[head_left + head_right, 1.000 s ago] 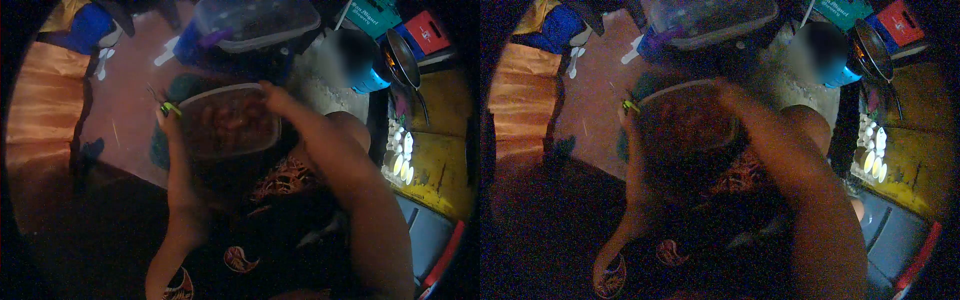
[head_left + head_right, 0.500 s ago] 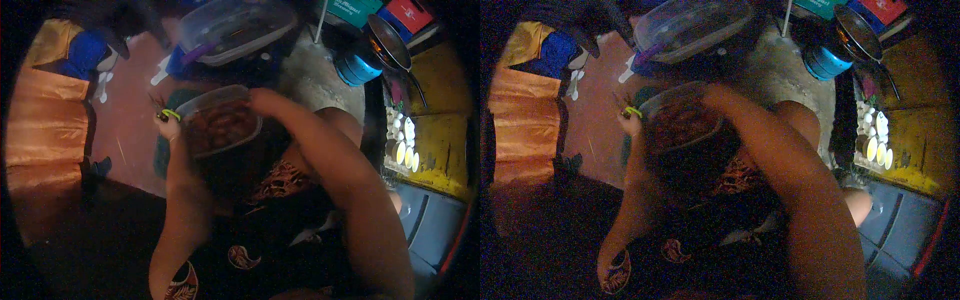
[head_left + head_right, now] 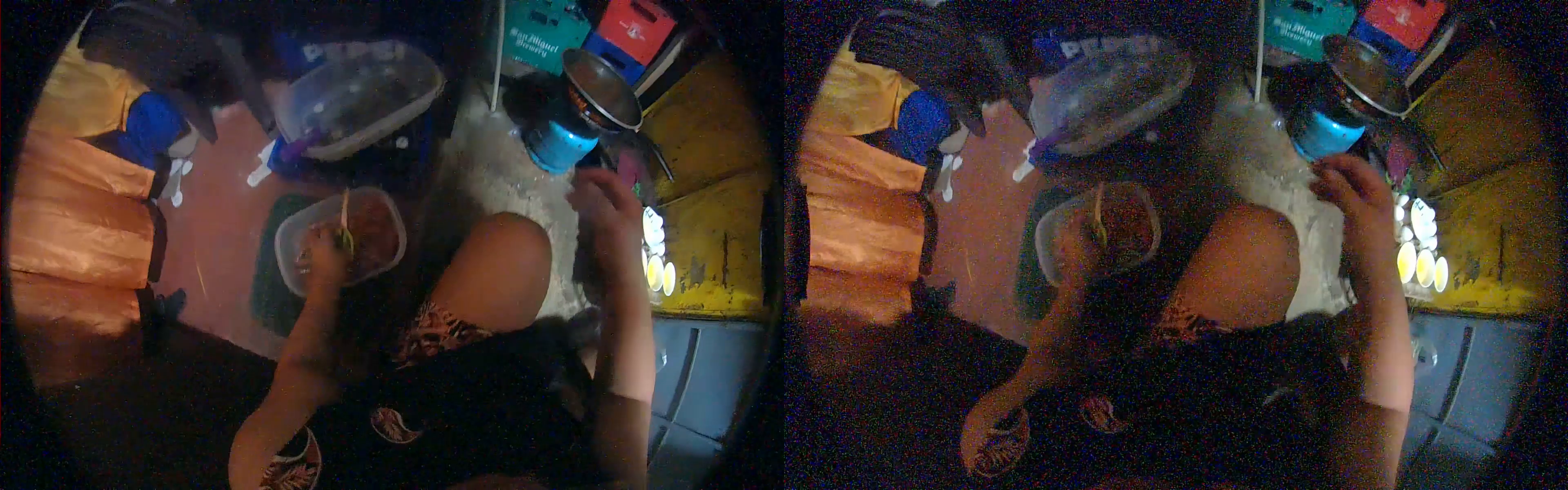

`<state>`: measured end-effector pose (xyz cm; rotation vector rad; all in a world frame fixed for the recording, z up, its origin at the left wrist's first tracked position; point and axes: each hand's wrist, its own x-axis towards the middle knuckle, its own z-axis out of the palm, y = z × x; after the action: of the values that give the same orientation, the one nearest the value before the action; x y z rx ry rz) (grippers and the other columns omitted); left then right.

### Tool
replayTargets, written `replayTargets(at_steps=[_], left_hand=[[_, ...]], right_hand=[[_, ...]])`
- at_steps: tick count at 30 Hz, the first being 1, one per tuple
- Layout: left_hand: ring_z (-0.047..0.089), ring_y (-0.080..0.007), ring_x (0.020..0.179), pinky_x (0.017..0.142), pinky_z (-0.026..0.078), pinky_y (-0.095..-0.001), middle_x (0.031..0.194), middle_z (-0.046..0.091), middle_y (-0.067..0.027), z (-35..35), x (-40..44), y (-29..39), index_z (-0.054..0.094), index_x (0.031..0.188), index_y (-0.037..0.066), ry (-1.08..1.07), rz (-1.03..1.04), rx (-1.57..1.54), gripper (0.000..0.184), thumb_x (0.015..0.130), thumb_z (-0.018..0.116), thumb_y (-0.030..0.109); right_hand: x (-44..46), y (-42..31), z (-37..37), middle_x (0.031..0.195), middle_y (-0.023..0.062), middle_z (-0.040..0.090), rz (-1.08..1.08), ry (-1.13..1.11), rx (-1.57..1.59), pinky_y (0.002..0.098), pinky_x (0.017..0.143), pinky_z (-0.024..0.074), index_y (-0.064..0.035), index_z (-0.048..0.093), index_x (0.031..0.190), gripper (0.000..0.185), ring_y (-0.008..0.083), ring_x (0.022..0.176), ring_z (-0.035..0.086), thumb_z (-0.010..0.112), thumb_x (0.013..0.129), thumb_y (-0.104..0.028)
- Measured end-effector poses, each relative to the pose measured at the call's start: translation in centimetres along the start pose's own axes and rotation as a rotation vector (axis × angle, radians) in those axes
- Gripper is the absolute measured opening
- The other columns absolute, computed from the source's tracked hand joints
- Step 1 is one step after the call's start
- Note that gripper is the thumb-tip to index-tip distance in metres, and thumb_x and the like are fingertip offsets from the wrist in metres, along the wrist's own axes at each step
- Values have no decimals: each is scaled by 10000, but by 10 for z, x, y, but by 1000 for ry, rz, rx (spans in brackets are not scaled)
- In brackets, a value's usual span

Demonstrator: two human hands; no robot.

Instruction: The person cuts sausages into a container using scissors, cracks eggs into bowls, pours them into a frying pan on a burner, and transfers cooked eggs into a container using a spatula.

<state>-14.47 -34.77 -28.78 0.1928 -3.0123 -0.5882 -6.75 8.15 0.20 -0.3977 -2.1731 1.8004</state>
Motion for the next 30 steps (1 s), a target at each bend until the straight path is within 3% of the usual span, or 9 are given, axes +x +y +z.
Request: replayTargets(at_steps=[3,6,10,15,18,22,25,27,30], left_hand=[[555,-413,1147,1004,441,-464,1262,587,-205,-9,-2,27,522,1311,148,-198,-156,-280,557,796,706,252],[551,-412,1159,1008,441,-462,1321,540,-212,2,-4,9,492,1332,146,-113,46,-107,556,826,686,265],[591,-383,1092,927,490,-458,1241,588,-207,14,-25,-29,550,1283,99,34,-11,-53,432,921,596,330],[586,-385,1091,927,484,-462,1243,582,-203,-1,-50,-41,581,1241,95,66,-63,55,429,887,620,333],[583,-386,1091,927,480,-464,1244,578,-201,-13,-53,-23,599,1216,92,79,-46,141,427,867,635,335],[579,-387,1090,927,474,-467,1246,574,-198,-51,-32,38,624,1183,89,247,79,266,425,839,654,337],[576,-388,1089,927,471,-470,1247,570,-196,-114,-3,114,642,1158,86,495,263,314,424,819,669,339],[574,-389,1089,927,468,-471,1247,568,-195,-172,14,170,655,1141,84,658,373,278,423,805,678,340],[571,-358,1051,903,462,-427,1155,611,-169,-231,41,232,648,1109,62,575,486,3,348,809,682,235]], right_hand=[[2,47,-101,923,22,637,28,164,14,246,722,495,-22,641,1061,172,118,804,600,608,925,-124],[-18,69,-171,893,14,635,55,307,-95,220,639,470,-26,644,1036,124,80,760,579,601,952,-107],[-61,107,-234,836,-22,590,150,458,-44,213,606,432,-51,641,1028,135,75,729,540,596,947,-148],[-87,182,-292,865,-1,614,142,432,202,243,646,458,-63,629,1008,119,120,782,590,603,934,-152],[-93,96,-226,858,-4,610,254,660,344,245,615,458,-76,592,999,119,119,768,589,640,900,-122],[-97,117,-237,797,-22,625,206,589,156,232,609,475,-89,623,880,183,93,718,608,653,936,-260],[-102,108,-230,746,-29,575,194,632,149,218,555,429,-83,615,869,141,62,622,518,659,928,-203],[-106,105,-232,734,-17,567,131,599,219,201,535,394,-61,615,879,117,60,622,514,658,922,-161],[-114,72,-225,721,-10,567,110,720,157,190,531,382,-48,619,887,100,57,587,493,655,917,-136]])
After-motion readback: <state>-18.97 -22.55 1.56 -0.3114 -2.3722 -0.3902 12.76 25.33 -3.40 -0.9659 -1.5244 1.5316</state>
